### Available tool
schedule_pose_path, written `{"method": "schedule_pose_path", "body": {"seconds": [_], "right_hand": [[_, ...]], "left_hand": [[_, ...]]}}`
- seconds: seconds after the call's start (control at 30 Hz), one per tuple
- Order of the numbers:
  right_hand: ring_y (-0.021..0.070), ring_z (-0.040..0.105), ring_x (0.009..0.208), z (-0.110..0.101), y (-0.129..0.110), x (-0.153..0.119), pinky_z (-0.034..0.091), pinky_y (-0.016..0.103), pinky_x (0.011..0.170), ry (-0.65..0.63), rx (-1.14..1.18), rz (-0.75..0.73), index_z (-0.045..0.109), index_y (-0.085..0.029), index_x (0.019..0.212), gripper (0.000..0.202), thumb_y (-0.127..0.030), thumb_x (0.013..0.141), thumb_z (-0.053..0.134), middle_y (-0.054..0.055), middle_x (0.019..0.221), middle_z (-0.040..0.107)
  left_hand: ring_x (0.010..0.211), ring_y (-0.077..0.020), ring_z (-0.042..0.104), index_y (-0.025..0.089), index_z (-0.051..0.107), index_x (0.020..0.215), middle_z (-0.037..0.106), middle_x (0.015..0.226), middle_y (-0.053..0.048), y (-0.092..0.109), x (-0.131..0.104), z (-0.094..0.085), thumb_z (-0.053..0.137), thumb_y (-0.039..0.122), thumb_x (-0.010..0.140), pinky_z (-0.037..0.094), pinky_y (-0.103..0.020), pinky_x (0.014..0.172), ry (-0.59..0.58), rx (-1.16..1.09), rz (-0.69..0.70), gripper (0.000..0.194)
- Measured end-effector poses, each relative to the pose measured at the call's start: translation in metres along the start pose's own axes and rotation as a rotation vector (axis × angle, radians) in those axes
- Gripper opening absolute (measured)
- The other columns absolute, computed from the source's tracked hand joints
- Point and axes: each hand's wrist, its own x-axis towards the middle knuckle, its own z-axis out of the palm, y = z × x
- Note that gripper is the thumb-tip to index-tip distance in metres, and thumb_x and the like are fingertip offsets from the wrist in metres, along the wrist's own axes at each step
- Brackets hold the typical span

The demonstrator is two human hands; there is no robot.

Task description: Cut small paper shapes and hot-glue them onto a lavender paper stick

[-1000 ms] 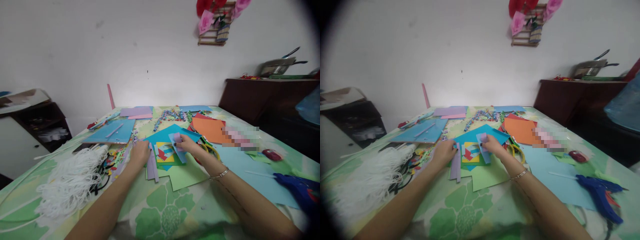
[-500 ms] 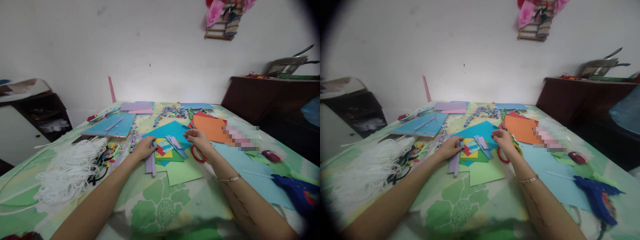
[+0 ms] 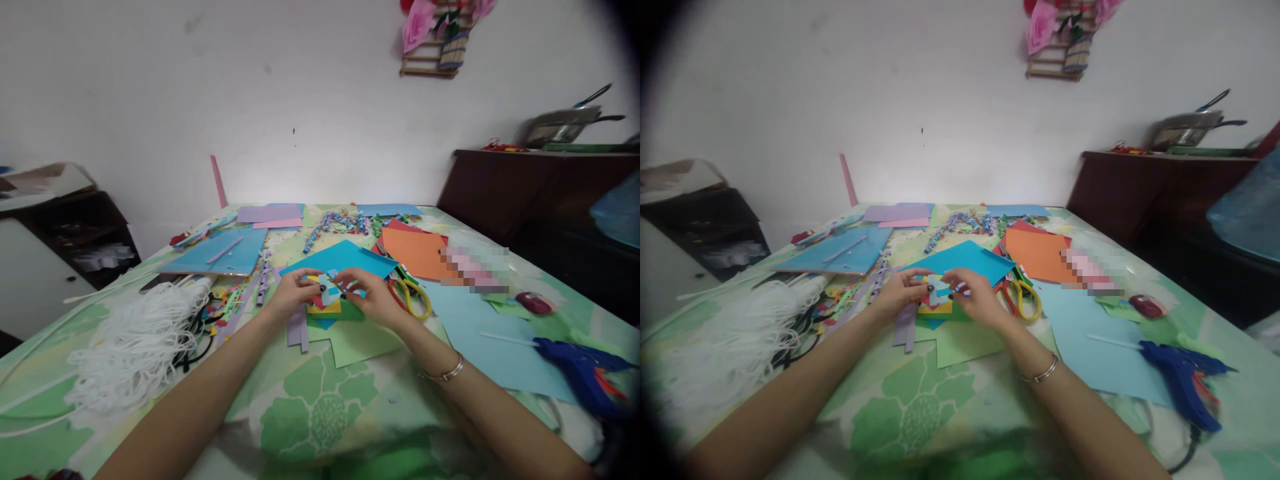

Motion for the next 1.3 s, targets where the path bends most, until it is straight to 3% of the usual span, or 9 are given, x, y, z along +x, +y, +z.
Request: {"method": "schedule_pose_path", "body": {"seconds": [0.1,0.27,0.43,0.67,1.07,1.3], "right_hand": [[0.0137,0.061,0.081,0.014,-0.007,-0.004,0.051,0.028,0.072,-0.019,0.004,-0.155,0.061,-0.020,0.099,0.027,-0.008,0.078,0.051,0.005,0.098,0.063],[0.0140,0.059,0.076,0.010,-0.008,-0.006,0.048,0.028,0.070,0.057,-0.008,-0.167,0.064,-0.019,0.079,0.010,-0.012,0.080,0.057,0.004,0.083,0.061],[0.0155,0.058,0.081,0.011,-0.010,-0.005,0.048,0.029,0.073,0.046,0.148,-0.115,0.063,-0.019,0.075,0.003,-0.020,0.078,0.063,0.003,0.080,0.060],[0.0132,0.056,0.073,0.019,-0.006,-0.004,0.045,0.027,0.069,0.168,0.558,0.135,0.061,-0.017,0.068,0.014,-0.024,0.067,0.073,0.001,0.076,0.059],[0.0117,0.057,0.068,0.018,-0.013,-0.004,0.044,0.026,0.066,0.173,0.727,0.253,0.060,-0.017,0.070,0.027,-0.022,0.056,0.082,-0.002,0.072,0.061],[0.0135,0.061,0.069,0.016,-0.013,-0.004,0.047,0.028,0.069,0.128,0.738,0.273,0.065,-0.018,0.078,0.025,-0.026,0.060,0.080,-0.001,0.073,0.064]], "left_hand": [[0.050,-0.0122,0.060,0.013,0.056,0.096,0.066,0.064,-0.002,0.006,-0.006,0.008,0.077,0.026,0.056,0.047,-0.023,0.052,-0.042,-0.252,-0.037,0.047],[0.046,-0.0097,0.058,0.015,0.051,0.085,0.065,0.057,0.002,0.010,-0.012,0.015,0.079,0.023,0.056,0.046,-0.020,0.049,0.002,-0.305,0.013,0.041],[0.048,-0.0135,0.062,0.016,0.048,0.072,0.064,0.054,0.001,0.016,-0.016,0.017,0.079,0.027,0.058,0.048,-0.021,0.047,0.026,-0.241,0.079,0.035],[0.057,-0.0143,0.065,0.012,0.066,0.077,0.070,0.068,-0.003,0.018,-0.021,0.018,0.077,0.024,0.059,0.054,-0.025,0.056,-0.012,-0.239,0.159,0.024],[0.057,-0.0149,0.066,0.014,0.054,0.088,0.071,0.069,-0.003,0.018,-0.025,0.025,0.079,0.024,0.061,0.053,-0.025,0.056,0.006,-0.280,0.189,0.038],[0.054,-0.0146,0.065,0.014,0.052,0.087,0.071,0.065,-0.003,0.022,-0.027,0.026,0.076,0.020,0.061,0.053,-0.025,0.056,0.024,-0.254,0.156,0.036]]}}
